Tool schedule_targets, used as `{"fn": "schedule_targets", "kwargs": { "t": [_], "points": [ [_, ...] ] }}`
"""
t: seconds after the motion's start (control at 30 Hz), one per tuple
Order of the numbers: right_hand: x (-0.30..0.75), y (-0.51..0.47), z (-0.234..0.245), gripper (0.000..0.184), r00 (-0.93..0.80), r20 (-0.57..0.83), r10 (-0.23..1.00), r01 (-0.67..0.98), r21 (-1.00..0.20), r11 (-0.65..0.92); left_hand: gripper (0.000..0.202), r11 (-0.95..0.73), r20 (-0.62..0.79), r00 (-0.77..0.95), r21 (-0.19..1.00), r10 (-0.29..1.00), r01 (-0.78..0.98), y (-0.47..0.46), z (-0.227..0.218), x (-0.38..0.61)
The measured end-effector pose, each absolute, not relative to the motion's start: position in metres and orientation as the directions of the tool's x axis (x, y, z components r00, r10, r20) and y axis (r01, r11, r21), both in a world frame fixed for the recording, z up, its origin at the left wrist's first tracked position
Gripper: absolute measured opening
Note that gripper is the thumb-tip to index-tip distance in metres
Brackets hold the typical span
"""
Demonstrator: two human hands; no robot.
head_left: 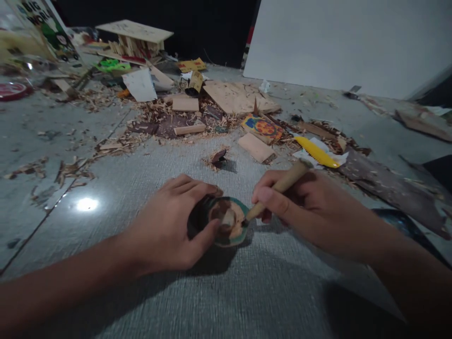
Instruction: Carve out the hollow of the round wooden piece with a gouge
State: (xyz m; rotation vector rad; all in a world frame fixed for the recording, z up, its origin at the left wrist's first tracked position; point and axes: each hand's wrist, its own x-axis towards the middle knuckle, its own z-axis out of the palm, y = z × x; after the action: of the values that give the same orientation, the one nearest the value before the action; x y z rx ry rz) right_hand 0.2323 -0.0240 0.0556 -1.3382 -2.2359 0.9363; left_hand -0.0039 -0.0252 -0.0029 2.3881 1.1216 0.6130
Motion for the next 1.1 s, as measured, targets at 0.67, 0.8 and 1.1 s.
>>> {"fn": "schedule_targets", "kwargs": {
  "t": [0.67, 0.8, 1.1],
  "points": [
    [0.212, -0.033, 0.04, 0.039, -0.377, 0.201, 0.904, 0.033, -0.973, 0.23, 0.057, -0.677, 0.199, 0.71, 0.548, 0.675, 0.49, -0.017, -0.005, -0.005],
    [0.19, -0.016, 0.034, 0.045, -0.325, 0.153, 0.933, -0.366, -0.93, 0.025, 0.061, -0.705, 0.208, 0.735, 0.532, 0.645, 0.468, -0.017, -0.005, -0.005],
    [0.178, -0.021, 0.044, 0.063, -0.316, 0.103, 0.943, -0.376, -0.926, -0.025, 0.059, -0.723, 0.221, 0.741, 0.509, 0.634, 0.467, -0.018, -0.007, -0.006]
  ]
}}
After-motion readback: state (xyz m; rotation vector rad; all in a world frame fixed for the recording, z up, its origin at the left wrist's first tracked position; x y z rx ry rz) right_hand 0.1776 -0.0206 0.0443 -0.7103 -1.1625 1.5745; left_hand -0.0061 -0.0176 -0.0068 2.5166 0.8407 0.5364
